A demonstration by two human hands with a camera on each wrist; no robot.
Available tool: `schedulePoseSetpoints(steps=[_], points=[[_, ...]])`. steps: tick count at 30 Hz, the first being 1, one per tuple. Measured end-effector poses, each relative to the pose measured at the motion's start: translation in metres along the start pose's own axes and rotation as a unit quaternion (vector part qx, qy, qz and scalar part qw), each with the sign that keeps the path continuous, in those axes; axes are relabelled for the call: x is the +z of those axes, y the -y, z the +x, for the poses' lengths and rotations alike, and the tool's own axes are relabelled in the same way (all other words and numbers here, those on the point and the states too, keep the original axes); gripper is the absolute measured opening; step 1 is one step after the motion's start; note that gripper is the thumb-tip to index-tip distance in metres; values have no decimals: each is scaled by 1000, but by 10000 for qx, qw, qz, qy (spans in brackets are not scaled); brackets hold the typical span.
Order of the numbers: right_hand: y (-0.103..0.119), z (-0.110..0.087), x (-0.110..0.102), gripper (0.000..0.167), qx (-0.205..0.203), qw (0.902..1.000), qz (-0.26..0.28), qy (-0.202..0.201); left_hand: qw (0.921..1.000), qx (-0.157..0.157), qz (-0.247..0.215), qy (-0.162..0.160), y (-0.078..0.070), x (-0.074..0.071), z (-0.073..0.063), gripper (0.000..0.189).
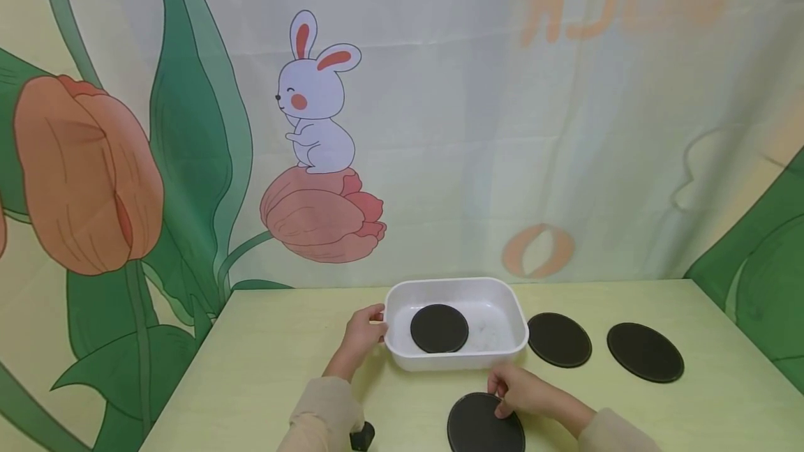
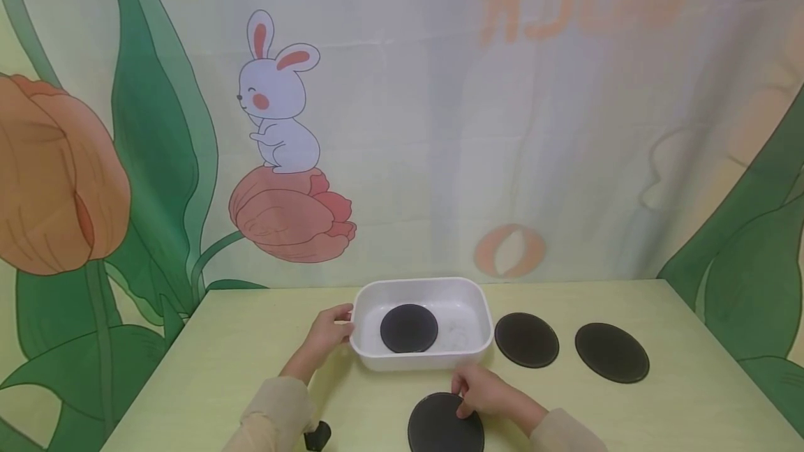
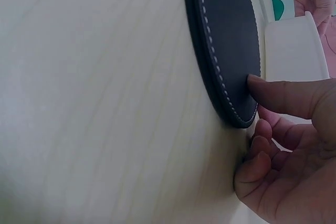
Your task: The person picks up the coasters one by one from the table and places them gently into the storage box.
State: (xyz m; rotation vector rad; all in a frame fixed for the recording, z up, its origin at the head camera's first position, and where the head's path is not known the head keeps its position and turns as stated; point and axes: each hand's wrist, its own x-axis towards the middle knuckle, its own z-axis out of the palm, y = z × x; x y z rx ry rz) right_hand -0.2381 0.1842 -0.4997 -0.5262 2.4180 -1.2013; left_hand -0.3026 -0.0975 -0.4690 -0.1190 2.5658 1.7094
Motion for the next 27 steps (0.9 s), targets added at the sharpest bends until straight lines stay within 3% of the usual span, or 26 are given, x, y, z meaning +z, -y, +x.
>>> schedulePoseSetpoints(steps=[12,21,27], points=[[-2,-5,-1,27,-221,9992,339,30,10000,38,45,2,0,0,-1,44],[3,-1,1,25,-98,9983,-576,-44,10000,4,43,-18,0,0,0,44],[6,-1,1,24,34,9991,-422,50,10000,55,-8,-39,-2,-1,-2,44]])
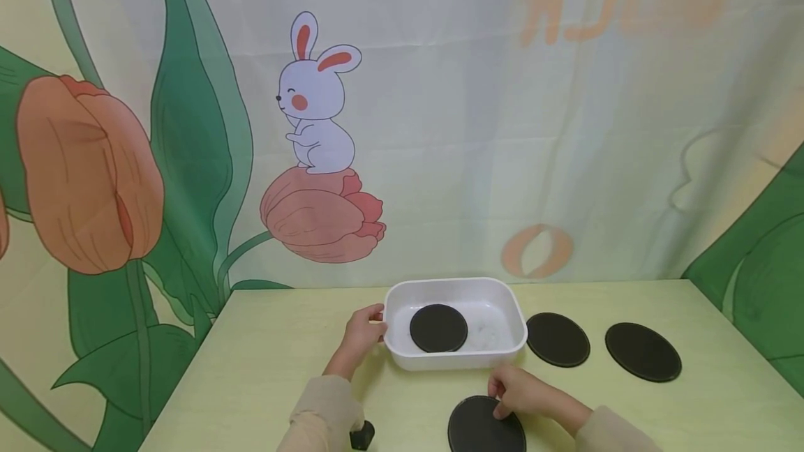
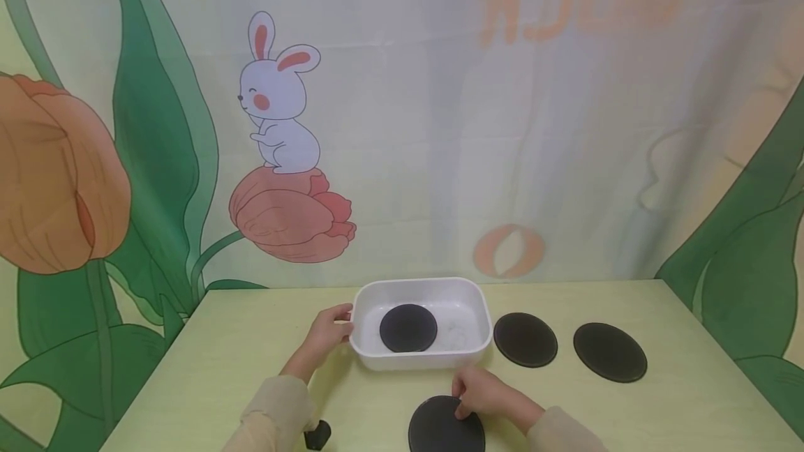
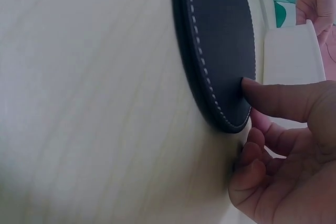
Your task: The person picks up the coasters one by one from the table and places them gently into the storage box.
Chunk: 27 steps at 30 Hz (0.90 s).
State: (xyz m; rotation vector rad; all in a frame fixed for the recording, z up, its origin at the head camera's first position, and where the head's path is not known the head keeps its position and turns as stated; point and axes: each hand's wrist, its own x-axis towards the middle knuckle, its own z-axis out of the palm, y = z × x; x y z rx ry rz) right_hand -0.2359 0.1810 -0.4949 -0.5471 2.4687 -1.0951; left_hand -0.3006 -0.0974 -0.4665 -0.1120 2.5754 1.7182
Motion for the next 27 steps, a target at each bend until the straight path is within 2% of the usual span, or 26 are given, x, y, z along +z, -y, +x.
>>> schedulePoseSetpoints(steps=[7,10,20,27], points=[[-1,-4,-4,23,-87,9979,622,159,10000,36,-12,22,0,-1,0,44],[-1,-5,-6,24,-58,9971,734,177,10000,39,11,35,-1,-1,-1,44],[0,-5,0,24,306,9995,-9,-54,10000,-29,-51,49,0,-1,-1,45],[3,-5,1,21,247,9996,-44,-106,10000,29,-46,39,-1,-1,-2,45]])
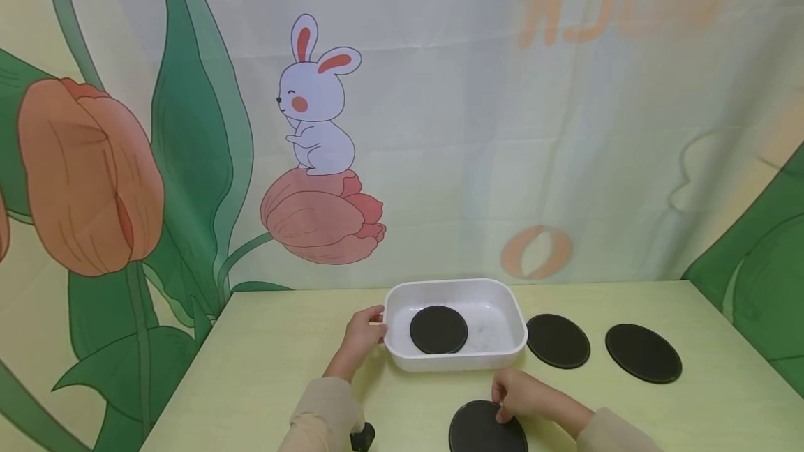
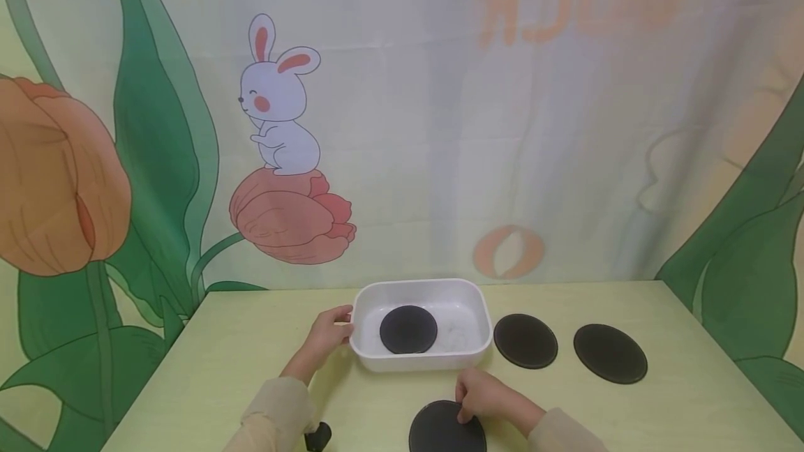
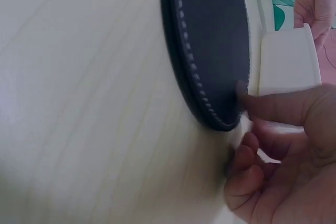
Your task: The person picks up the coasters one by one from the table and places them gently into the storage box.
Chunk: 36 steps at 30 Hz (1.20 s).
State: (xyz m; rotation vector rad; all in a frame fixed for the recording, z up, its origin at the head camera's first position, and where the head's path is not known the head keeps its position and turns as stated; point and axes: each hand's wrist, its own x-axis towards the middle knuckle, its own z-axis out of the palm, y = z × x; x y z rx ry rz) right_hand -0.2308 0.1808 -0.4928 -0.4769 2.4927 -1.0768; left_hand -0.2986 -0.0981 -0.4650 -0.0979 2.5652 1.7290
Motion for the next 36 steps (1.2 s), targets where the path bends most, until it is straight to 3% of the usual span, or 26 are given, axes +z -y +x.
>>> schedulePoseSetpoints(steps=[5,13,19,29,36], points=[[2,-3,-1,21,-106,9999,59,-44,10000,2,11,-17,-1,0,0,45],[3,-2,1,24,199,9992,-332,-87,9999,100,6,-7,3,1,2,44],[5,-2,0,23,287,9991,-313,3,9999,130,-25,-23,6,1,5,43],[14,-9,-11,19,-13,9980,492,401,9999,123,-9,-2,6,1,4,43],[23,-11,-16,18,56,9909,1115,751,10000,98,8,-4,4,1,3,43]])
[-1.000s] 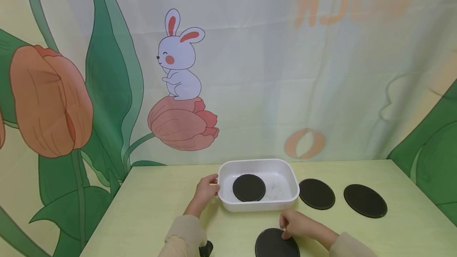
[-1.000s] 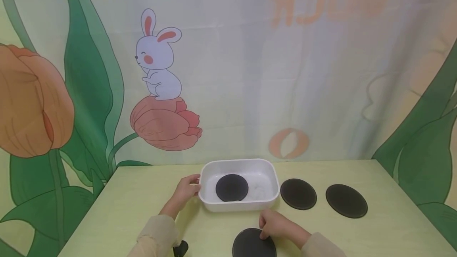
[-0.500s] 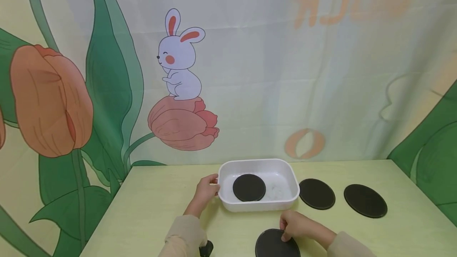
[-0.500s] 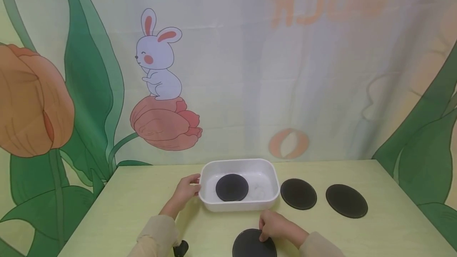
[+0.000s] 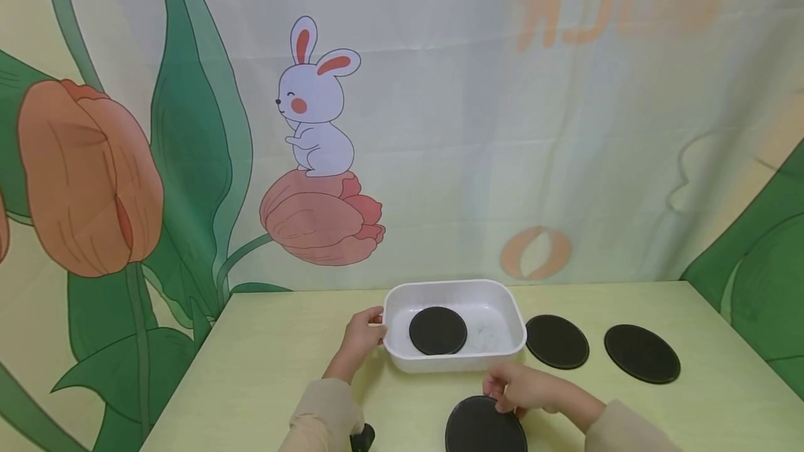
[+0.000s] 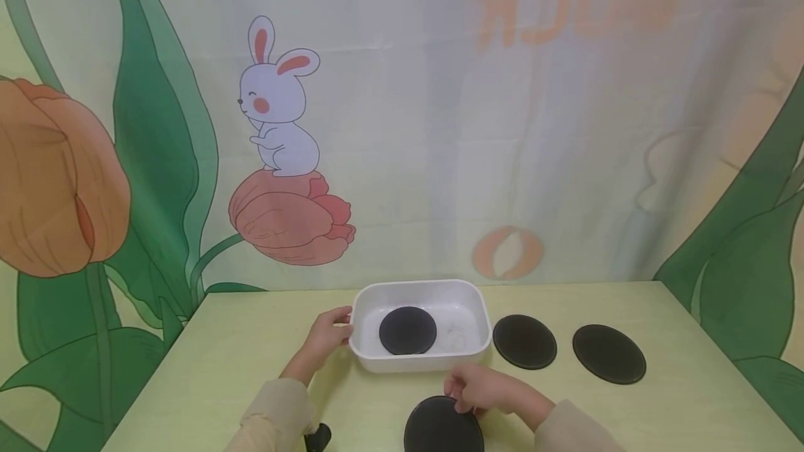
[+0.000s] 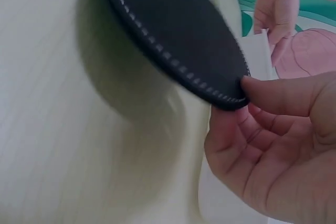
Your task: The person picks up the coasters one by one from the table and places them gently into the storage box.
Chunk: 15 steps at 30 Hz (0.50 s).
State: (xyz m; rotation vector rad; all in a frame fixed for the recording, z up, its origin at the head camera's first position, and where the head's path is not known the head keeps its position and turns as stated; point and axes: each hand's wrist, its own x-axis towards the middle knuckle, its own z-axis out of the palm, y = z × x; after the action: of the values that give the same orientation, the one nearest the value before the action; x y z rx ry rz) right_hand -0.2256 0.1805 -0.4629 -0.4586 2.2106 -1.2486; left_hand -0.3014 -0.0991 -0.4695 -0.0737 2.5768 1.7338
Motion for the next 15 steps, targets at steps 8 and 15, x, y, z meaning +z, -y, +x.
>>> schedulePoseSetpoints(steps=[8,15], points=[[10,-1,-9,22,-169,9967,577,549,10000,-39,26,6,0,0,0,43],[26,12,-28,20,-463,9827,1633,747,10000,8,-21,22,2,1,1,43]])
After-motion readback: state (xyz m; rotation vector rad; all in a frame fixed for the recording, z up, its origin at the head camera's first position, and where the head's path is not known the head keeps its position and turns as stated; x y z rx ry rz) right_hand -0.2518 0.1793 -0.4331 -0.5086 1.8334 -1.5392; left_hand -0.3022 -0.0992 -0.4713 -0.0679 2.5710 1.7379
